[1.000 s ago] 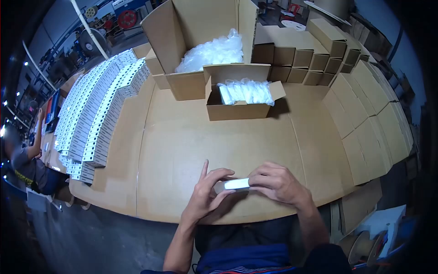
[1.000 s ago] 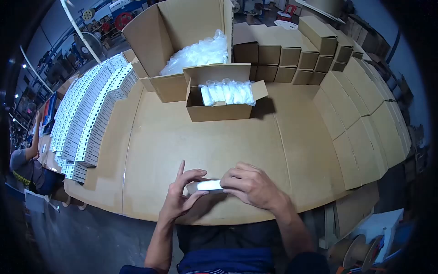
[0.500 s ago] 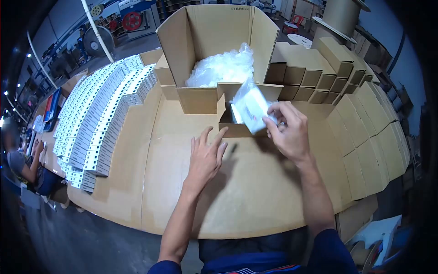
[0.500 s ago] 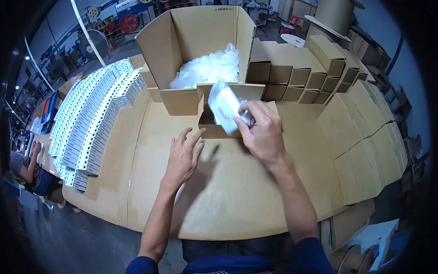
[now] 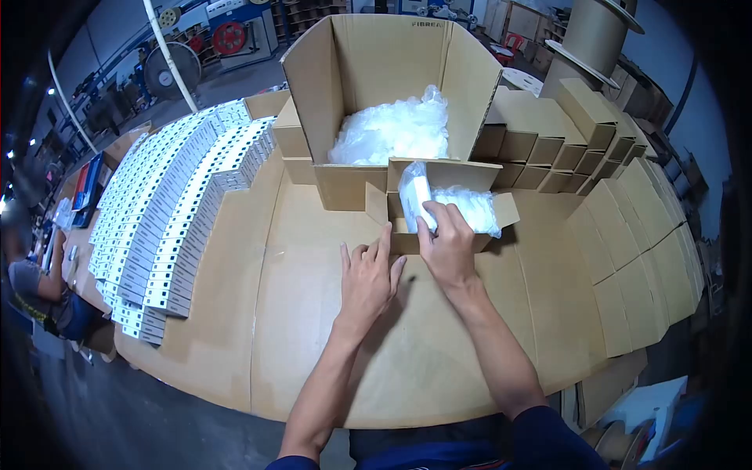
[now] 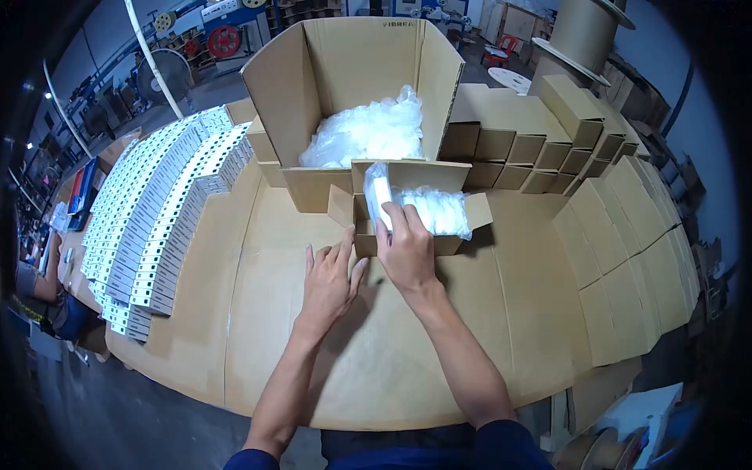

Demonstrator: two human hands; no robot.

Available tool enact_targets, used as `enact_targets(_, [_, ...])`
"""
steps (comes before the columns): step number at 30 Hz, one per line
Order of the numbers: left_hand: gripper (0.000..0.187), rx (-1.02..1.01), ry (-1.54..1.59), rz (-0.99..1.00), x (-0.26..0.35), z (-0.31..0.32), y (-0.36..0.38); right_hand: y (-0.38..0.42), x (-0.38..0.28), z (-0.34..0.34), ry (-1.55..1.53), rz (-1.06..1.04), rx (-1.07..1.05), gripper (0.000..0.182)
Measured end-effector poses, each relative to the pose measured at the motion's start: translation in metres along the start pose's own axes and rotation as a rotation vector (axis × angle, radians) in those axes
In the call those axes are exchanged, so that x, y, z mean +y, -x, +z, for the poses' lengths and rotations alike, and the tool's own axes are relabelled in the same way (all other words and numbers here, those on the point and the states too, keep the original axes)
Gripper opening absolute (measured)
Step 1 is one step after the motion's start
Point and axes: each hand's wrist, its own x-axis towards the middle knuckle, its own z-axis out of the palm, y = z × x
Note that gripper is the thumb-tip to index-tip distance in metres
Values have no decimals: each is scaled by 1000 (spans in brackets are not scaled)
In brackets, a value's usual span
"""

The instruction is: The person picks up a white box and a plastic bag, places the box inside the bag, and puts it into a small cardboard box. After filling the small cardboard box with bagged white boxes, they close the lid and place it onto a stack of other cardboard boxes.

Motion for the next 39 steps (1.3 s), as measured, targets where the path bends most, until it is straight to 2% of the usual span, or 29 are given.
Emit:
enact_targets(9, [70,-7,-43,22,-1,0,0,-2,11,29,257,130,-258,15])
enact_targets(13, [71,-14,-21,16,-2,2,0,0,4,35,343,213,-259,13])
enact_targets(18, [73,-27,20,41,-5,-2,5,1,-21,14,361,306,-373,18])
enact_targets(21, [74,-64,23,60,-14,-21,11,9,-32,8,337,331,-443,35])
enact_targets(24, [71,-42,79,28,-32,-43,18,22,-32,17,424,161,-332,44])
enact_targets(25, [71,-25,72,2,-44,-49,21,20,-39,18,390,190,-320,46])
enact_targets(27, [70,11,56,-46,-68,-61,26,6,-58,23,262,107,-160,45])
enact_targets(28, [61,34,51,-73,-81,-67,26,-1,-73,29,112,133,-161,46])
enact_targets(29, [57,52,32,-83,-96,-72,24,-12,-80,40,34,-53,-161,47])
enact_targets(31, [48,81,-11,-102,-127,-83,15,-35,-93,73,-97,-242,-295,46])
enact_targets(32, [38,103,-9,-127,-140,-91,7,-47,-100,93,-114,-276,-334,47])
enact_targets(34, [35,127,-54,-148,-168,-104,-17,-74,-109,139,-143,-351,-410,49])
enact_targets(37, [32,197,-102,-133,-212,-119,-60,-116,-111,204,187,-473,-290,55])
enact_targets(39, [30,227,-118,-121,-246,-122,-90,-131,-107,227,297,-398,-257,60])
